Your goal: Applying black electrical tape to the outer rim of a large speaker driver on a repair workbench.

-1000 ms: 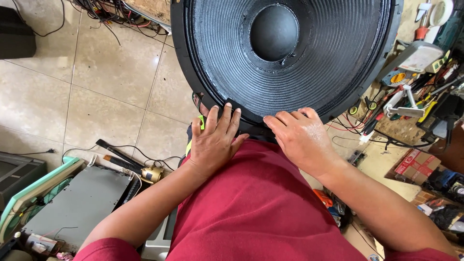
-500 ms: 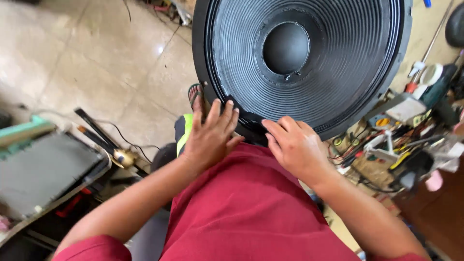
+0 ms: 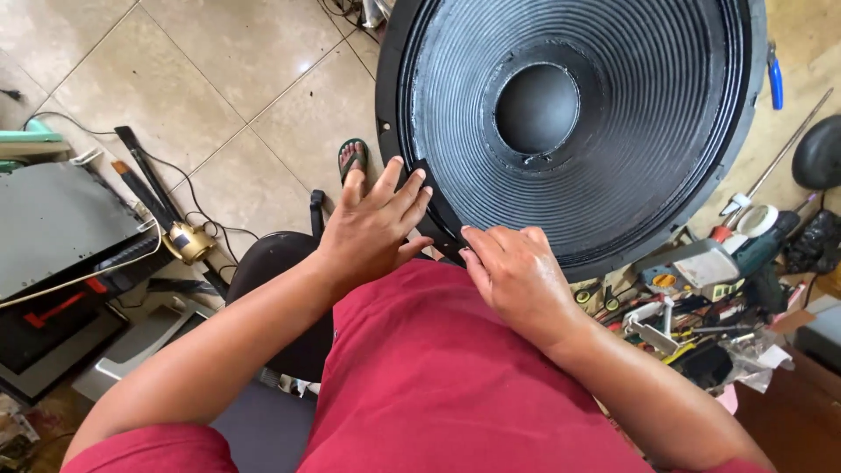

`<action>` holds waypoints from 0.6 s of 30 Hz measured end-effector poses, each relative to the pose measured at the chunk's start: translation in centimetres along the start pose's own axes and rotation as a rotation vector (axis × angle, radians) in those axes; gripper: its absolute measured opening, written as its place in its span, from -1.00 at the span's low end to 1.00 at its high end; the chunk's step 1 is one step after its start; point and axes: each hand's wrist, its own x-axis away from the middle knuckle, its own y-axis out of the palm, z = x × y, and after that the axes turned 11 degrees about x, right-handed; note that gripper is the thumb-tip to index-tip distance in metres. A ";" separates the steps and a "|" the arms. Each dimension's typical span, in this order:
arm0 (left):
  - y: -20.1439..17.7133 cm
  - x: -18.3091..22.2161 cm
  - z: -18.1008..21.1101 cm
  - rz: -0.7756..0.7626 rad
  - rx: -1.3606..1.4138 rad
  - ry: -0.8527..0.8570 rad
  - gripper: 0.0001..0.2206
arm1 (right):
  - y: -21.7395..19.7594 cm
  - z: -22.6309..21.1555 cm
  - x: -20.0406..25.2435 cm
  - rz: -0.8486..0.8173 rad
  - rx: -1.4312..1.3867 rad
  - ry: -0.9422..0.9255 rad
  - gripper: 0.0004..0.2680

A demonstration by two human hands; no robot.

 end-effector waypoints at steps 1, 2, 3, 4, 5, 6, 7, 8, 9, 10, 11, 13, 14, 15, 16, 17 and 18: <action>-0.3 -0.1 0.0 0.005 -0.001 -0.005 -0.50 | 0.0 0.1 -0.1 0.001 0.002 -0.007 -0.84; -0.5 -0.2 0.1 -0.020 -0.008 -0.004 -0.51 | 0.0 0.1 -0.1 -0.017 -0.002 -0.007 -0.83; -0.8 -0.2 0.1 -0.049 -0.014 -0.001 -0.52 | 0.0 0.1 -0.2 -0.035 -0.010 -0.005 -0.83; -0.9 -0.3 0.1 -0.049 -0.016 -0.005 -0.52 | -0.1 0.2 -0.4 -0.034 -0.011 -0.009 -0.83; -0.9 -0.3 0.2 -0.058 -0.016 -0.005 -0.51 | -0.2 0.2 -0.5 -0.064 -0.023 -0.011 -0.83; -1.0 -0.3 0.2 -0.068 -0.017 -0.005 -0.50 | -0.3 0.2 -0.7 -0.094 -0.036 -0.014 -0.82; -0.9 -0.2 0.2 -0.067 -0.018 -0.006 -0.50 | -0.3 0.2 -0.7 -0.093 -0.035 -0.015 -0.82; -0.8 -0.2 0.2 -0.074 -0.020 -0.005 -0.50 | -0.2 0.2 -0.7 -0.118 -0.021 -0.016 -0.82; -0.7 -0.1 0.2 -0.080 -0.022 -0.004 -0.49 | -0.1 0.2 -0.6 -0.144 -0.005 -0.018 -0.82; -0.7 -0.2 0.2 -0.078 -0.023 -0.005 -0.49 | -0.2 0.1 -0.6 -0.143 -0.005 -0.019 -0.82; -0.7 -0.2 0.3 -0.088 -0.023 -0.012 -0.50 | -0.3 0.1 -0.6 -0.169 0.004 -0.012 -0.82; -0.7 -0.3 0.3 -0.094 -0.025 -0.020 -0.50 | -0.3 0.1 -0.6 -0.193 0.013 -0.006 -0.81; -0.7 -0.3 0.2 -0.107 -0.016 -0.013 -0.49 | -0.2 0.2 -0.6 -0.220 0.008 0.000 -0.81; -0.6 -0.3 0.2 -0.118 -0.004 -0.005 -0.49 | -0.2 0.4 -0.6 -0.249 0.005 0.008 -0.81; -0.6 -0.4 0.2 -0.115 -0.005 -0.003 -0.49 | -0.5 0.5 -0.7 -0.247 0.008 0.009 -0.81; -0.6 -0.3 0.2 -0.106 -0.011 -0.007 -0.49 | -0.7 0.6 -0.8 -0.314 0.000 0.004 -0.81; -0.6 -0.3 0.3 -0.097 -0.016 -0.011 -0.49 | -1.0 0.7 -0.9 -0.382 -0.008 0.000 -0.81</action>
